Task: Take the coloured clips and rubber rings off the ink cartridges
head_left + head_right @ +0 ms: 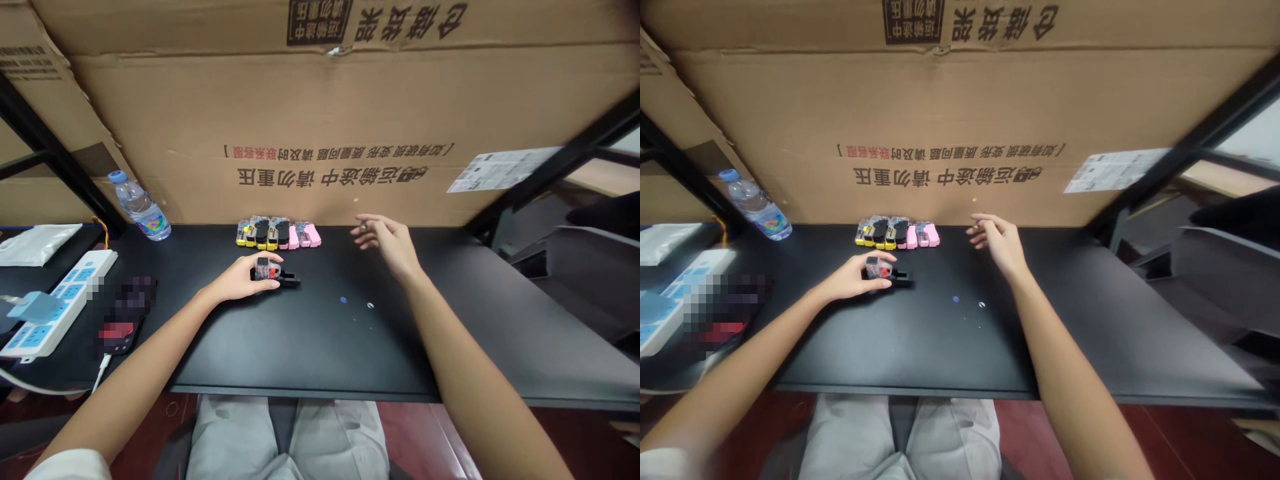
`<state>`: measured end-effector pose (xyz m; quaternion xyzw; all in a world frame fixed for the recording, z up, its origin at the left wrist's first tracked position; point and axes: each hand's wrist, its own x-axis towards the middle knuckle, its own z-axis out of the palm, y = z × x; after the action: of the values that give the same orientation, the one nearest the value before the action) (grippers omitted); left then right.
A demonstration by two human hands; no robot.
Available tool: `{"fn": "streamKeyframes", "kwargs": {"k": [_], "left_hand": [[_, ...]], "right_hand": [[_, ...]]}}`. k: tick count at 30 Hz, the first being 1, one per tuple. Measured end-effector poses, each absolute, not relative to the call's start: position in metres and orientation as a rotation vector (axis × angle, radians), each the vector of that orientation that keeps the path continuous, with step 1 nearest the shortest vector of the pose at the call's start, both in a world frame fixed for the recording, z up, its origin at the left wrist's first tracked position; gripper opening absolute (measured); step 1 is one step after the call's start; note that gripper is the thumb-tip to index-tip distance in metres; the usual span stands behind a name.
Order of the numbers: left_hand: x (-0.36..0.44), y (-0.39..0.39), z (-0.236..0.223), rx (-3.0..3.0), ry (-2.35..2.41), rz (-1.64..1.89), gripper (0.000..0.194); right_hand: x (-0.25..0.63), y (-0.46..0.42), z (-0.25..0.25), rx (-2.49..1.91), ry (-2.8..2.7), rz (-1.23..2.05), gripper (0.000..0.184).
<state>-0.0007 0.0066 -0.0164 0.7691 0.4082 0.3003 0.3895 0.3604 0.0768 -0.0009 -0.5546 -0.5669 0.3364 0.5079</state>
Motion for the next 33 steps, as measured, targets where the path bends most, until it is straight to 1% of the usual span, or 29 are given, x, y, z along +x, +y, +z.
{"fn": "streamKeyframes", "kwargs": {"k": [2,4,6,9,15,20,24,29,31,33], "left_hand": [[0.001,0.005,-0.015,1.927,1.028,0.778,0.058],[0.005,0.003,-0.014,1.903,1.05,0.805,0.057],[0.01,0.001,-0.015,1.892,1.085,0.804,0.05],[0.013,0.001,-0.016,1.881,1.101,0.776,0.046],[0.012,0.003,-0.019,1.841,1.07,0.78,0.05],[0.011,0.005,-0.024,1.834,1.059,0.82,0.061],[0.009,0.007,-0.027,1.83,1.029,0.813,0.062],[0.008,0.008,-0.027,1.824,1.001,0.788,0.068],[0.007,0.008,-0.027,1.814,0.99,0.782,0.07],[0.008,0.008,-0.027,1.81,0.981,0.776,0.069]], "right_hand": [[0.342,0.067,0.004,-1.149,-1.371,0.927,0.04],[0.323,0.055,0.008,-1.067,-1.459,0.864,0.038],[0.306,0.041,0.01,-1.002,-1.564,0.801,0.035],[0.288,0.024,0.012,-0.951,-1.533,0.761,0.033],[0.27,0.007,0.013,-0.899,-1.512,0.917,0.04],[0.266,0.005,0.005,-0.855,-1.582,0.947,0.041],[0.268,0.005,0.001,-0.852,-1.626,0.903,0.032],[0.27,0.004,0.003,-0.83,-1.707,0.828,0.01],[0.27,0.004,0.003,-0.822,-1.747,0.798,0.007],[0.269,0.003,0.003,-0.817,-1.787,0.77,0.008]]}}
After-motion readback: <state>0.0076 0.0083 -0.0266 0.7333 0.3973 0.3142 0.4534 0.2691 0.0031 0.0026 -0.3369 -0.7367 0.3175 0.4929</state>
